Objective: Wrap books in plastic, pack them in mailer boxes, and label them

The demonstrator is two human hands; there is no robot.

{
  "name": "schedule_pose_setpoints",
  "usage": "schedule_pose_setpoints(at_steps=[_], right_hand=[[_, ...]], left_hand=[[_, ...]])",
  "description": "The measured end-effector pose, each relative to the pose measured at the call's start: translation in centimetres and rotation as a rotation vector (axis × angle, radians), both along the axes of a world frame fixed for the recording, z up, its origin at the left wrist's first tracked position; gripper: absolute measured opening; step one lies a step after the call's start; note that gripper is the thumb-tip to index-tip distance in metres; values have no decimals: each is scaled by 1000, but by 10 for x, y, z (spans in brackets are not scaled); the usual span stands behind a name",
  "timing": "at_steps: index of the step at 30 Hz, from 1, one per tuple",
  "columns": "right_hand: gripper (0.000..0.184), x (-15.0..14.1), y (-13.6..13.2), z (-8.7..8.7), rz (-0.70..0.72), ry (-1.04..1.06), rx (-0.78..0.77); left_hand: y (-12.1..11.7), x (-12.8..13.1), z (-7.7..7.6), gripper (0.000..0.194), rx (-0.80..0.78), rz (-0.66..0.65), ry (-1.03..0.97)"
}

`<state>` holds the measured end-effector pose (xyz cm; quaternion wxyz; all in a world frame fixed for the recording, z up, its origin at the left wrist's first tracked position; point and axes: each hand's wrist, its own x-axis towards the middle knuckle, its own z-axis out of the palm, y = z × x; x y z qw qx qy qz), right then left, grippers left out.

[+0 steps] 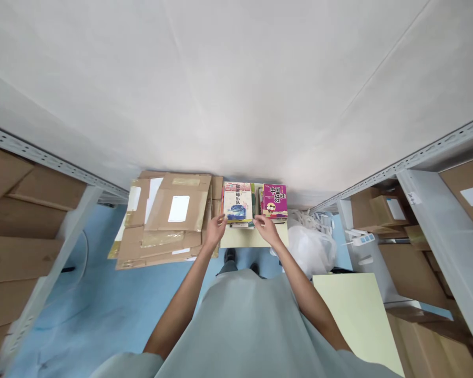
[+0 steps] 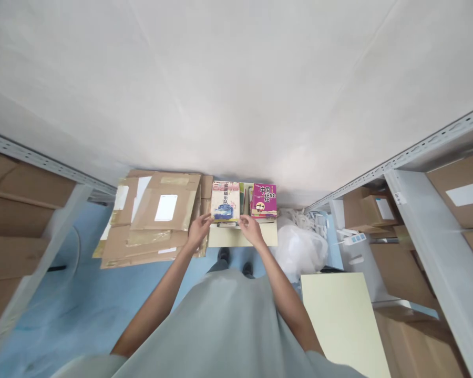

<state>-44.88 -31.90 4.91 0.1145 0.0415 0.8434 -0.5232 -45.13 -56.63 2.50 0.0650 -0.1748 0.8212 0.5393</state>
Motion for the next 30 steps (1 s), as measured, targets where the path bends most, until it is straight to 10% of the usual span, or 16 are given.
schedule_pose_setpoints(at_steps=[6, 17, 30], right_hand=[[36, -53, -44, -21, -7, -47, 284], [37, -50, -55, -50, -136, -13, 406], [33, -29, -87, -36, -125, 74, 494]], left_hand=[[-4, -44, -27, 40, -25, -17, 8], [-22, -56, -47, 38, 15, -22, -41], [-48, -56, -45, 40, 291, 38, -62]])
